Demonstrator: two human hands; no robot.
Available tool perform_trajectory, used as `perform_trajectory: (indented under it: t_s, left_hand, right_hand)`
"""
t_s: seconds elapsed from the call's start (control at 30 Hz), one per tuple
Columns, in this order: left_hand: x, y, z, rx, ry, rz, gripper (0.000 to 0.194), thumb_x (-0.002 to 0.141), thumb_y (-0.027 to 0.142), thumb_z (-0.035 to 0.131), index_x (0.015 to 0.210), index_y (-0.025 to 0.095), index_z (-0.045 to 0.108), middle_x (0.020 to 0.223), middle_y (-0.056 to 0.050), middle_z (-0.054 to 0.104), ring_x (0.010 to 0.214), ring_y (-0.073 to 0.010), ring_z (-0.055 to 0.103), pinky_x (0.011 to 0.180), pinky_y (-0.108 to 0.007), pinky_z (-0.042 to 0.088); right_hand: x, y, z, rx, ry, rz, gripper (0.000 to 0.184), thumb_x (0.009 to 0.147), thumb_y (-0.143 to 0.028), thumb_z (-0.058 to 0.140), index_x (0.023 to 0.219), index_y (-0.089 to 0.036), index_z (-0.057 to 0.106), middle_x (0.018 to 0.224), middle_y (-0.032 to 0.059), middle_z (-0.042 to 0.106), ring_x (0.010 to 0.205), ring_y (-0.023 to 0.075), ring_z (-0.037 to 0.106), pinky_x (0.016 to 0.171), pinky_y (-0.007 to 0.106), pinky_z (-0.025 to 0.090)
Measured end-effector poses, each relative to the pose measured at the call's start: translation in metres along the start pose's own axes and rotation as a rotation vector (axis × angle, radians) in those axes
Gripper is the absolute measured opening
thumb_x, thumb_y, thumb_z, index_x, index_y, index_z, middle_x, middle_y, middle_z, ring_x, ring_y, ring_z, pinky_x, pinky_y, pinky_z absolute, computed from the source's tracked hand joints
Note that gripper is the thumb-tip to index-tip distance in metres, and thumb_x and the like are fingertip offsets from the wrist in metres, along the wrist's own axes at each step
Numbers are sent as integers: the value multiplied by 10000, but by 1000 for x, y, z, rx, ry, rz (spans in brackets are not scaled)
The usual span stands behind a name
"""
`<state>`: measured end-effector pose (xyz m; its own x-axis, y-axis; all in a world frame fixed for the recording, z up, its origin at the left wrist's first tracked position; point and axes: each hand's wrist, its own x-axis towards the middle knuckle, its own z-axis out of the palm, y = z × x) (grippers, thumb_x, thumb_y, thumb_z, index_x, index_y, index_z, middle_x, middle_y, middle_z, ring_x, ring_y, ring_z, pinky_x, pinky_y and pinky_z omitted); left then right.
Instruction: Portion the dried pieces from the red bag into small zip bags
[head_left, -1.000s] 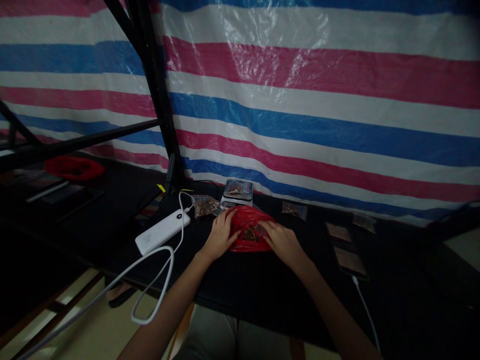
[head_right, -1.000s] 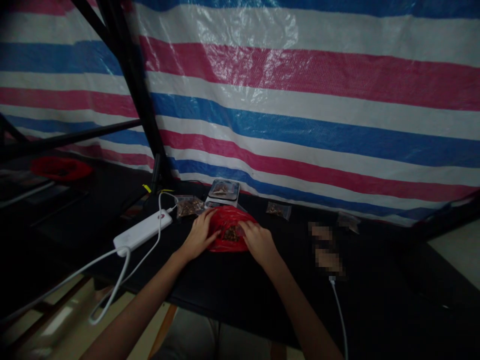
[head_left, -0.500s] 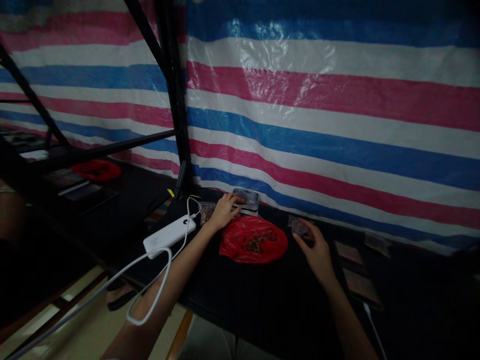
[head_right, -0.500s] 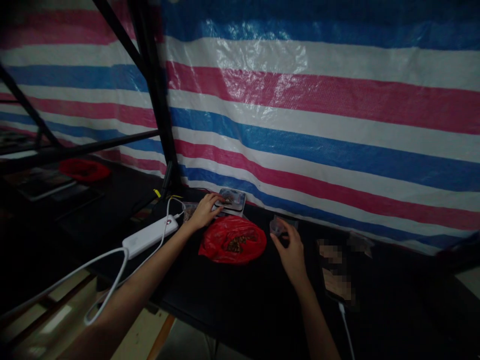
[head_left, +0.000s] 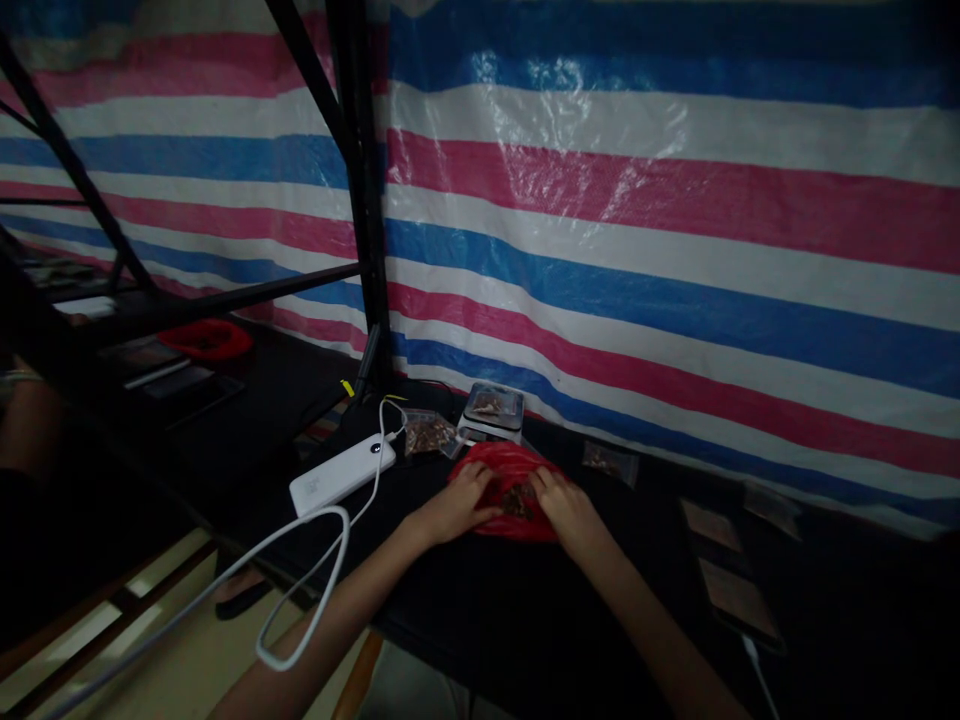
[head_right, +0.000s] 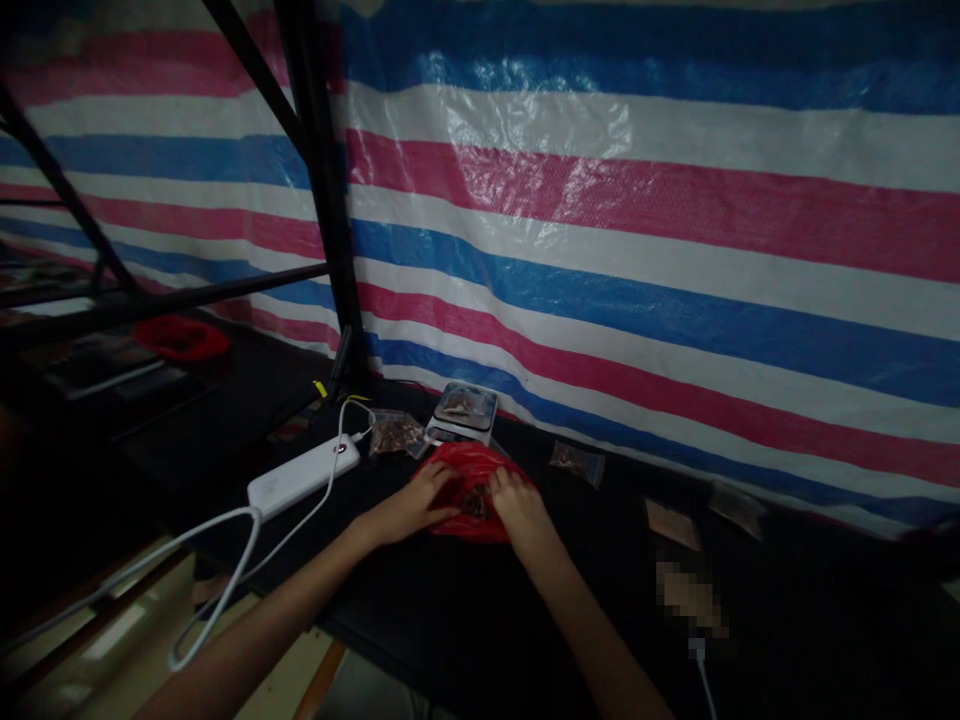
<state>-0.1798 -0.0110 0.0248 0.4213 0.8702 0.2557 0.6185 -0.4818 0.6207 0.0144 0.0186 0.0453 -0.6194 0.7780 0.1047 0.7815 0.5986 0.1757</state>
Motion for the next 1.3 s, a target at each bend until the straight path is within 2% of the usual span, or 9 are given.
perform_trajectory:
  t_s: [0.1,0.23,0.47,0.6,0.77,0.87,0.97,1.07,1.3]
  left_hand:
    - [-10,-7,23,24,65,-114,422,746,269,602,1140,173,487,1161,-116,451,1116,-236,419,970,-392,349]
    - [-8,-11,34,-16,98,-139,170,736,213,614,894,156,587,1008,-81,516,979,-208,484,877,-347,403]
    - [3,1,25,-182,176,-131,102,749,185,598,661,133,610,795,-48,573,782,-151,541,737,-261,423]
    - [7,10,20,-215,232,-96,126,774,237,572,705,145,623,831,-51,582,815,-151,542,763,-258,419]
    - [2,13,9,-108,96,-73,141,772,298,576,768,164,620,852,-46,592,866,-166,544,796,-266,413]
    - [6,8,-7,27,140,-59,200,812,357,508,855,189,608,903,-40,587,903,-175,534,829,-291,407]
    - [31,-9,-30,138,292,-4,252,826,377,477,986,206,570,1029,-50,550,1007,-192,491,900,-327,382]
    - [76,-40,-51,195,306,85,420,769,394,558,1130,187,498,1164,-84,494,1112,-215,433,965,-353,343]
    - [160,-94,-54,254,-36,-1,815,565,474,709,1221,70,443,1297,-202,411,1208,-309,368,992,-372,302]
  right_hand:
    - [5,-6,8,-98,-52,-57,346,760,18,368,952,-149,603,925,130,607,822,236,590,528,283,511]
    - [2,-8,6,-58,-62,-171,362,771,7,383,1043,-150,564,996,112,592,871,216,576,602,278,518]
    - [-8,4,-4,332,5,-131,368,779,-96,494,1120,-220,548,1088,48,595,1004,184,543,856,309,442]
    - [-14,12,7,536,46,-39,368,763,-170,549,1122,-249,560,1113,26,598,1045,180,521,901,312,405]
    - [-23,27,25,800,121,141,375,720,-225,604,1094,-239,591,1104,44,613,1040,210,537,927,369,391]
    - [-27,38,25,979,155,145,365,698,-219,624,1062,-230,611,1064,50,630,995,214,564,887,366,424]
    - [-25,49,18,1143,175,163,369,691,-255,636,1057,-213,617,1066,60,628,966,216,581,835,351,461]
    - [-9,63,8,1267,179,182,400,692,-292,633,1080,-200,601,1111,73,610,967,219,588,790,339,490]
    - [67,95,2,978,267,235,400,680,-227,621,1073,-159,590,1014,85,658,888,200,627,807,347,475]
